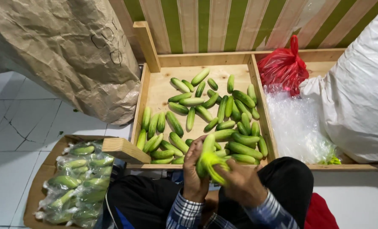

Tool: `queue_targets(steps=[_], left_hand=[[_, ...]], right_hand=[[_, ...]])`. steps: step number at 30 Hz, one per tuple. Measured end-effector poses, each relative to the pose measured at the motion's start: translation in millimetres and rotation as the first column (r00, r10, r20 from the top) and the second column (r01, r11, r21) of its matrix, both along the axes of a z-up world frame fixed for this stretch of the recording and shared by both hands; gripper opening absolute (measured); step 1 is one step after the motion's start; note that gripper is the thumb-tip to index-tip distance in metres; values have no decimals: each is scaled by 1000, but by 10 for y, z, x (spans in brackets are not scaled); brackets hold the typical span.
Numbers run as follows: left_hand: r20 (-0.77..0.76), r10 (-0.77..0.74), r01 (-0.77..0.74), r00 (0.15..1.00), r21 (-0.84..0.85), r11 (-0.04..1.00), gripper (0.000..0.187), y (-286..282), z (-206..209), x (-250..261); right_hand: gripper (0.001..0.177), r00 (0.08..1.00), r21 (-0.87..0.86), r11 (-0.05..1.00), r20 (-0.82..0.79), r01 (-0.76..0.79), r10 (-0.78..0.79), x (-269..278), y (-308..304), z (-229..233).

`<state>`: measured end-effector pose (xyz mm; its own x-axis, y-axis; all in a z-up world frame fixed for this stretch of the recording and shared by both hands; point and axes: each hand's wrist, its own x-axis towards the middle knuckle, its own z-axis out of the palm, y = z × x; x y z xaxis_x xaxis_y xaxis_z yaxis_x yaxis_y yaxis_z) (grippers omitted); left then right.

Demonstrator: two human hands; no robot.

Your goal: Packing cucumbers into individual plastic bags and placing them into a cardboard box

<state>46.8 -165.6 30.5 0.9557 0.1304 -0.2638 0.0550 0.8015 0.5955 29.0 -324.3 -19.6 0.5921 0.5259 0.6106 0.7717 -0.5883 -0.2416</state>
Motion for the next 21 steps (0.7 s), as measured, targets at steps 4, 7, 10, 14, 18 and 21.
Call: queue_targets(steps=[4,7,10,14,18,21], left_hand=[[41,-54,56,998,-57,997,29,-48,-3,45],[-32,-53,54,998,35,998,37,-6,122,33],[-4,-76,76,997,9,997,38,-6,88,65],[-26,-61,58,998,-91,994,39,-78,100,87],[-72,-125,125,990,-1,992,32,52,145,100],[-30,-138,138,990,18,990,42,80,344,23]], right_hand=[[43,980,16,983,-81,185,-183,165,16,241],[36,995,-78,993,-38,90,-93,5,132,387],[27,1000,-61,998,-24,19,-20,46,111,378],[52,970,-75,970,-63,230,-234,86,64,280],[31,994,-66,997,-100,31,-37,-148,213,481],[51,968,-90,965,73,245,-239,93,91,230]])
